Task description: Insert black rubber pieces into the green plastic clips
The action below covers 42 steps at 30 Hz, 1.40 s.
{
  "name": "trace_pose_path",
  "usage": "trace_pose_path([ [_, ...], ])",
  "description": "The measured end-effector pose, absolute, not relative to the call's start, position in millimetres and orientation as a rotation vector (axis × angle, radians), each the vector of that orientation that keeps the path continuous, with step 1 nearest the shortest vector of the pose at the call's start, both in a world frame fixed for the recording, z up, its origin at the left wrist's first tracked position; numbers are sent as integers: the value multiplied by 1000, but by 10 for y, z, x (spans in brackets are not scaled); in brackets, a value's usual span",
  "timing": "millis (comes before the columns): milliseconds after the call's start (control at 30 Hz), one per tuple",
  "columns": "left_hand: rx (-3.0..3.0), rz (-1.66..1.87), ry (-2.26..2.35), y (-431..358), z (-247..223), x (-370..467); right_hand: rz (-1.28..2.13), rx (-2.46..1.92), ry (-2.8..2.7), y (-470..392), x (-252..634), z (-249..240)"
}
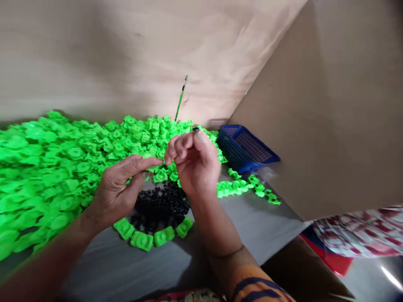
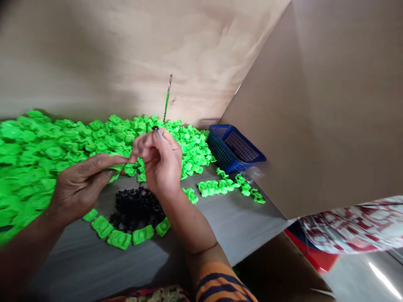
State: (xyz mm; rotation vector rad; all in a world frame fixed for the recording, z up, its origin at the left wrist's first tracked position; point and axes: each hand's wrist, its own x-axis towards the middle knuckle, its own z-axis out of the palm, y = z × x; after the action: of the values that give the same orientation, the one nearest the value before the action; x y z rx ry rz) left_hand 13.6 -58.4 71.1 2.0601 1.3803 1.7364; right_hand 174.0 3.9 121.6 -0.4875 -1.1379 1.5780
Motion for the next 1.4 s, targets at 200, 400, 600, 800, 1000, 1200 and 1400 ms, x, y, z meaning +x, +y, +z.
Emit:
trace_pose_path([
  [200, 1402, 1738, 1218, -450, 706, 64, 1763, -359, -962, 621, 1415, 932],
  [400, 1102, 1655, 993, -294, 650, -44, 1860, -366, -884, 621, 1386, 866],
  [600, 1055, 1675, 1043, -288, 658, -20, 1866, -362, -847, 617, 1430, 941],
  [800, 1280, 1648, 1099, -330, 675, -33, 1903, -319, -810, 625, 1433, 946],
  [1000, 1802, 1917, 1647, -376, 644, 49, 1932, -263, -777, 588, 1368, 896],
  [1200, 2167, 2058, 1693, -357, 592, 43, 1966, -224, -797, 510, 1293, 860],
  [1400, 2167, 2052, 1596, -362, 601, 43, 1953, -208, -811, 469, 1266, 852],
])
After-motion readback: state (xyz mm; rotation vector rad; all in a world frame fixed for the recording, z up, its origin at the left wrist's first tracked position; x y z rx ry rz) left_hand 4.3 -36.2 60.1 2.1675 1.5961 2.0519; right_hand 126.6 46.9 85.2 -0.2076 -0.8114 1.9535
